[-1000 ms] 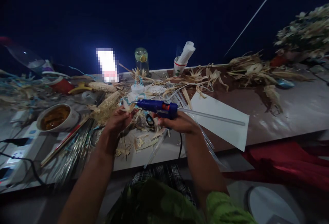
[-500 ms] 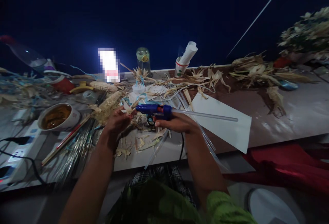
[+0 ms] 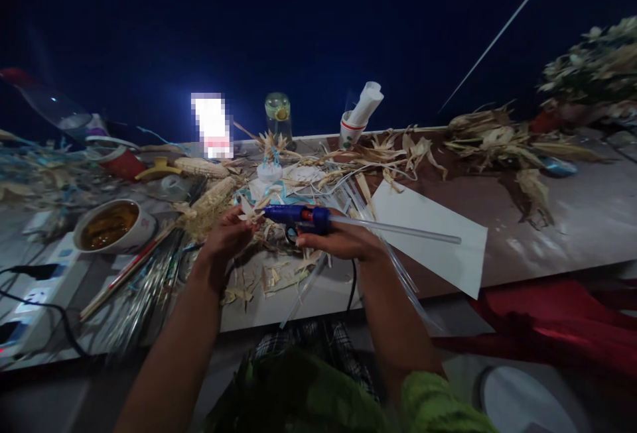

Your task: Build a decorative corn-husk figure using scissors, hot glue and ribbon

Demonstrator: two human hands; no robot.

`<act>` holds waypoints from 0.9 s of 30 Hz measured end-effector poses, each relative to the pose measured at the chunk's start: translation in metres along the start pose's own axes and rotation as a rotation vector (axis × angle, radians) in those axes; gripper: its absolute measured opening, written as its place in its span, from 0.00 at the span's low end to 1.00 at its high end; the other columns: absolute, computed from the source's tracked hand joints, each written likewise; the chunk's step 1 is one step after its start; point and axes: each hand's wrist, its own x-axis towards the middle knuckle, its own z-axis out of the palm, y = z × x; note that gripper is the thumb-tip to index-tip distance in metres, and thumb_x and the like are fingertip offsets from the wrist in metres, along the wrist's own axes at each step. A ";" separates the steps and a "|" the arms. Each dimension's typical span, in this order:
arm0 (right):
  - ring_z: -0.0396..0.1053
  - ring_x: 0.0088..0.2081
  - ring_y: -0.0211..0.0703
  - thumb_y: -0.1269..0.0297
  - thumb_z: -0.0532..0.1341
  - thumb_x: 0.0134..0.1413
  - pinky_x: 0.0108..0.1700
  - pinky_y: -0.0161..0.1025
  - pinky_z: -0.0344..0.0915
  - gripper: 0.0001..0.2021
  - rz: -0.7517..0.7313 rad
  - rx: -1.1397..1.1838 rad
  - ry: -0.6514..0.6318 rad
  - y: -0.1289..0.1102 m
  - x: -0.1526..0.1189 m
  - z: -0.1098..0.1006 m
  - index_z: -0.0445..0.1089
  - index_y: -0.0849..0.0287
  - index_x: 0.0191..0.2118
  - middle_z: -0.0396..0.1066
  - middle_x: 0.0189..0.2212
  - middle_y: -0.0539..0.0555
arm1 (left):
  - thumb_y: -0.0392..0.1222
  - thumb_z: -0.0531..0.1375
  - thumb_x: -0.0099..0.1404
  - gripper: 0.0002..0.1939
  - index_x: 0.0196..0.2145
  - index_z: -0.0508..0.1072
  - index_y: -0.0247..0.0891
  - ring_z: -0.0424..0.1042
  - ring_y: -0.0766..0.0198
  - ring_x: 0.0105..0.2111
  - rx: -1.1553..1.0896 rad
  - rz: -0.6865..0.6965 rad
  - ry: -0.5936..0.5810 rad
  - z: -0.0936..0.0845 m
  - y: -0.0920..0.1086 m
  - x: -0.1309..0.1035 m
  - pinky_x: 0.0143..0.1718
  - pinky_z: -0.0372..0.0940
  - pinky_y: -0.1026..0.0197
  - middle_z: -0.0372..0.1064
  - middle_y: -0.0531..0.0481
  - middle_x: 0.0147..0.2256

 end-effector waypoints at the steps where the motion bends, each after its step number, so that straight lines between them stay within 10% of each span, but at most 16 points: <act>1: 0.65 0.28 0.36 0.54 0.62 0.43 0.31 0.33 0.62 0.15 -0.004 -0.008 0.006 0.000 0.000 0.000 0.69 0.61 0.33 0.69 0.27 0.51 | 0.37 0.69 0.41 0.13 0.29 0.74 0.37 0.66 0.70 0.25 0.003 0.001 0.000 0.000 0.000 0.000 0.30 0.61 0.65 0.70 0.52 0.26; 27: 0.63 0.28 0.37 0.52 0.61 0.44 0.30 0.35 0.62 0.15 0.016 -0.064 -0.042 0.017 0.002 0.004 0.69 0.60 0.33 0.66 0.24 0.50 | 0.39 0.69 0.42 0.12 0.28 0.75 0.36 0.63 0.70 0.23 0.024 0.024 -0.017 0.006 0.006 -0.002 0.28 0.58 0.64 0.68 0.52 0.23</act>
